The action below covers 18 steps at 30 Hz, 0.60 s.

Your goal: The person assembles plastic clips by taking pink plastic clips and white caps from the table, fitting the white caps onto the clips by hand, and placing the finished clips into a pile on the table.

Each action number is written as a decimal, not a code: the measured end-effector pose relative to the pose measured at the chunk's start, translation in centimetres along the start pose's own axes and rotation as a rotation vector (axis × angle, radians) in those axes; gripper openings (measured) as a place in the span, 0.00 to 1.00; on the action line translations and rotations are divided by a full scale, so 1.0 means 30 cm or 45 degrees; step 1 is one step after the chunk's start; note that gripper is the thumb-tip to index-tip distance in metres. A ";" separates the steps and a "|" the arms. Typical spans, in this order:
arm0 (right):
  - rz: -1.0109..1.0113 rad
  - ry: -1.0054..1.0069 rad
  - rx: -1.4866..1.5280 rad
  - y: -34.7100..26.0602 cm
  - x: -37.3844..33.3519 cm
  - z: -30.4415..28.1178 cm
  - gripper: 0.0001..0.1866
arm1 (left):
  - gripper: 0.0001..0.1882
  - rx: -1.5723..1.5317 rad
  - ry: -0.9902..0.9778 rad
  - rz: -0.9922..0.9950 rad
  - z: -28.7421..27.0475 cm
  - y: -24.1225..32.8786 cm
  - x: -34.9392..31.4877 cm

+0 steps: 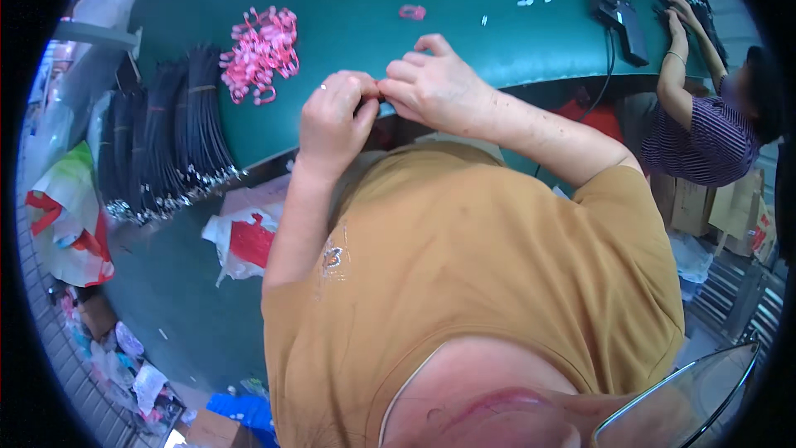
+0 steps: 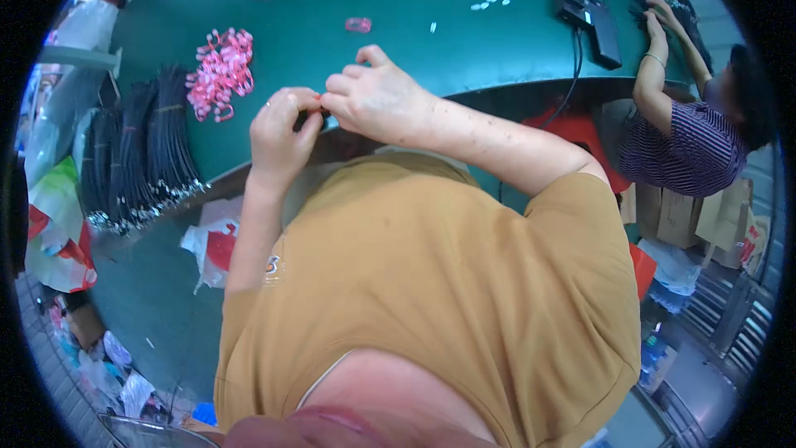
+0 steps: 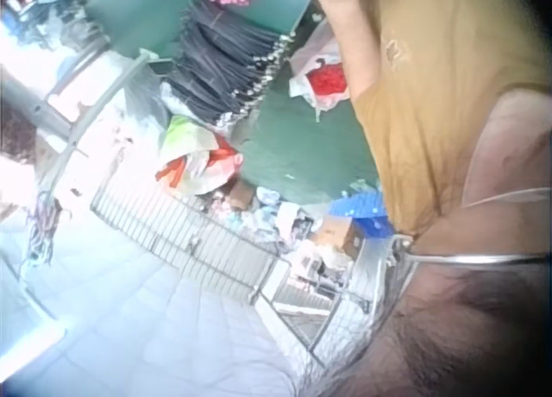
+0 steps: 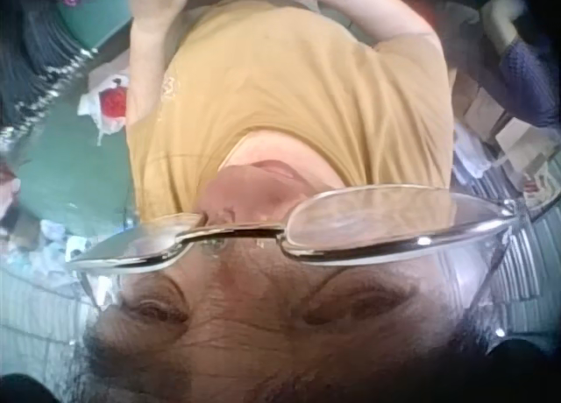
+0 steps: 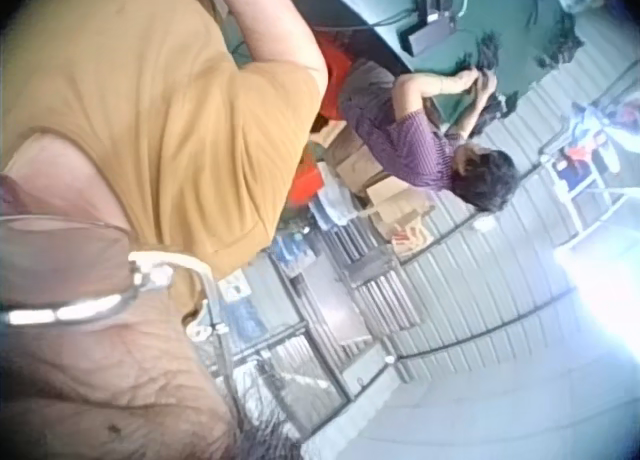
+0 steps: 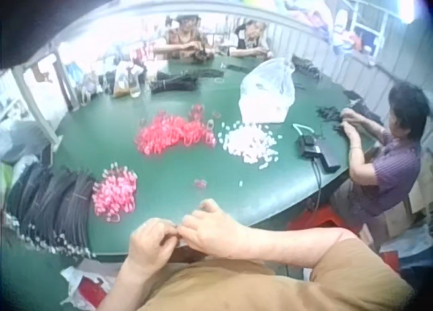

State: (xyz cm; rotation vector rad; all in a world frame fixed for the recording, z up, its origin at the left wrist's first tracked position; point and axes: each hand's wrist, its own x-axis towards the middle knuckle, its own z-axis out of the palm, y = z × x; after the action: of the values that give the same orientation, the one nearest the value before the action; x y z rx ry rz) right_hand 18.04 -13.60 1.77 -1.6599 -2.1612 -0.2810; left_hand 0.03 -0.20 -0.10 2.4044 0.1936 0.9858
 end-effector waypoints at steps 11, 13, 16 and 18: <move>0.404 0.187 0.144 0.179 -0.134 -0.101 0.11 | 0.10 0.278 0.169 -0.052 -0.171 -0.060 0.089; 0.582 0.149 0.030 0.265 -0.165 -0.130 0.11 | 0.09 0.457 0.130 -0.095 -0.238 -0.122 0.122; 0.717 0.128 -0.083 0.335 -0.200 -0.142 0.11 | 0.12 0.710 0.086 -0.078 -0.270 -0.161 0.173; 0.794 0.029 -0.097 0.352 -0.217 -0.136 0.12 | 0.12 0.707 0.196 0.015 -0.244 -0.141 0.206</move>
State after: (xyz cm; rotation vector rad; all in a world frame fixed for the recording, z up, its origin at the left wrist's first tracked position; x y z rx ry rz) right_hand 30.34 -18.02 1.80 -2.2501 -1.5235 -0.1953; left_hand -0.27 8.43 5.81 2.8177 0.5756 1.2522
